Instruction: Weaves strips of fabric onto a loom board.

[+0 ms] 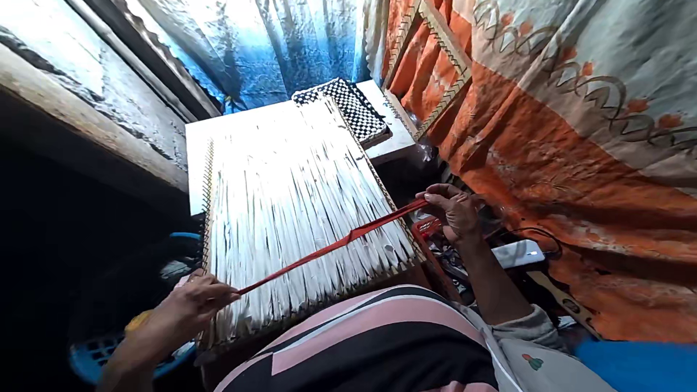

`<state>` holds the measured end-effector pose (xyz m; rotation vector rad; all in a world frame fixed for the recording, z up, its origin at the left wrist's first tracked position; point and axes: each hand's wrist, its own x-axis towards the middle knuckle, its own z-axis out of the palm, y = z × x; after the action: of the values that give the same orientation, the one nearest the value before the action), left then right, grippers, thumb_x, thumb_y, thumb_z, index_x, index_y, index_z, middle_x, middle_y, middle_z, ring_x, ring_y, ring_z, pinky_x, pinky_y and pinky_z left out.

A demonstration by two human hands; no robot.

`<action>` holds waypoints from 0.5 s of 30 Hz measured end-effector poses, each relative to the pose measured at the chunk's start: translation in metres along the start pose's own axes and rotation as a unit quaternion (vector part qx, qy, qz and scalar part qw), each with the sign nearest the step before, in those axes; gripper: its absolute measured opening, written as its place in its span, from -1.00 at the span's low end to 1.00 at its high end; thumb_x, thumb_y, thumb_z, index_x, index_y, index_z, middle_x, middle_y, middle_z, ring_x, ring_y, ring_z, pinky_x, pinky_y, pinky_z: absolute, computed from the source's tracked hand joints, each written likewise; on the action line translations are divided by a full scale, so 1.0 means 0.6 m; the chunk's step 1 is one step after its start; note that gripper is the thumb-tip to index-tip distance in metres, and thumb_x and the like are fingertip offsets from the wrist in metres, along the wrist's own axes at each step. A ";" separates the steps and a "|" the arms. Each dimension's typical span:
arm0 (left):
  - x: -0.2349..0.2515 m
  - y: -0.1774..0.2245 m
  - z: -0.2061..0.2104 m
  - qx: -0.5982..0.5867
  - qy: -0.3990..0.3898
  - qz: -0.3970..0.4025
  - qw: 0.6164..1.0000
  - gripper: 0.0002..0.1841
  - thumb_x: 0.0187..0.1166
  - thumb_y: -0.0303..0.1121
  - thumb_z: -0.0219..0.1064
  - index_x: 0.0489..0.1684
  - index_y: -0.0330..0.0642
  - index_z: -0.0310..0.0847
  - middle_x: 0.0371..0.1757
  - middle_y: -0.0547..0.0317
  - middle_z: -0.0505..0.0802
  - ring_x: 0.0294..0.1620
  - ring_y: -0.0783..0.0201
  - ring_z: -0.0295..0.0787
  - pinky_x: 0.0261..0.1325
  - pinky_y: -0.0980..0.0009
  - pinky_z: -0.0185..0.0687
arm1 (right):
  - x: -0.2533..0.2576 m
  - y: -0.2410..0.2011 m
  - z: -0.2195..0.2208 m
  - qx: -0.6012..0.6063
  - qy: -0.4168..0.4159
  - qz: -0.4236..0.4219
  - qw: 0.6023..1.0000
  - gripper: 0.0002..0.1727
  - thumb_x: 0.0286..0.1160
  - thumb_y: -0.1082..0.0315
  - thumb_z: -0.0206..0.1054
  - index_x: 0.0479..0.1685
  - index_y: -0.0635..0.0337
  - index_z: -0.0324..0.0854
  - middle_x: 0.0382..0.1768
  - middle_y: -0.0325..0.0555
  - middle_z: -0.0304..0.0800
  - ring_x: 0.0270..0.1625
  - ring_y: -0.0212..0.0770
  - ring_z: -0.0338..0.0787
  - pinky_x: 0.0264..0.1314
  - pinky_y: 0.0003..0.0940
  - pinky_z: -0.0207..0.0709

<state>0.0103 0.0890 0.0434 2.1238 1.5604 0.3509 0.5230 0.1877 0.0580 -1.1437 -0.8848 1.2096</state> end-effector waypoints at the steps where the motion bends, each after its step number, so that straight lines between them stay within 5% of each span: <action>1: 0.010 0.006 0.003 0.016 -0.013 0.017 1.000 -0.83 0.56 -0.31 0.44 -0.11 -0.17 0.90 -0.09 -0.21 0.81 0.05 -0.27 0.73 0.10 -0.36 0.57 | -0.010 -0.005 0.006 -0.022 -0.025 -0.019 0.999 -0.80 0.61 0.60 0.24 0.06 0.29 0.70 -0.11 0.01 0.93 -0.20 -0.20 0.94 -0.11 -0.31 0.84; 4: 0.069 0.051 0.003 0.004 -0.004 0.081 0.997 -0.65 0.73 -0.17 0.24 0.17 -0.22 0.79 0.20 -0.26 0.78 0.27 -0.28 0.71 0.28 -0.32 0.57 | -0.032 -0.026 0.024 -0.063 -0.089 -0.088 0.990 -0.74 0.68 0.58 0.13 0.17 0.41 0.67 -0.07 0.08 0.93 -0.15 -0.14 0.96 -0.05 -0.24 0.87; 9: 0.215 0.185 -0.011 -0.187 -0.051 0.144 0.971 -0.56 0.88 -0.12 -0.06 0.32 -0.13 0.72 0.28 0.24 0.84 0.28 0.42 0.75 0.41 0.33 0.60 | -0.062 -0.058 0.044 -0.081 -0.175 -0.187 0.963 -0.59 0.65 0.58 -0.09 0.26 0.41 0.63 0.03 0.07 0.91 -0.09 -0.14 0.95 0.09 -0.18 0.86; 13: 0.330 0.281 0.032 -0.455 -0.191 0.148 0.857 -0.46 0.90 -0.10 -0.16 0.34 -0.33 0.65 0.16 0.00 0.90 0.24 0.14 0.85 0.42 0.21 0.70 | -0.069 -0.065 0.052 -0.067 -0.207 -0.256 0.942 -0.64 0.60 0.60 0.06 0.17 0.34 0.73 0.03 0.10 0.91 0.04 -0.06 0.92 0.21 -0.08 0.81; 15: 0.366 0.325 0.058 -0.493 -0.256 0.153 0.817 -0.45 0.90 -0.06 -0.16 0.27 -0.31 0.68 0.08 0.02 0.92 0.15 0.17 0.88 0.34 0.22 0.74 | -0.068 -0.067 0.053 -0.080 -0.184 -0.289 0.936 -0.71 0.59 0.61 0.17 0.12 0.35 0.76 0.03 0.09 0.91 0.06 -0.07 0.91 0.21 -0.11 0.81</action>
<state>0.2571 0.2428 0.0985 1.4143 0.4948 0.4980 0.4952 0.1541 0.1073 -0.7005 -1.5060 0.8744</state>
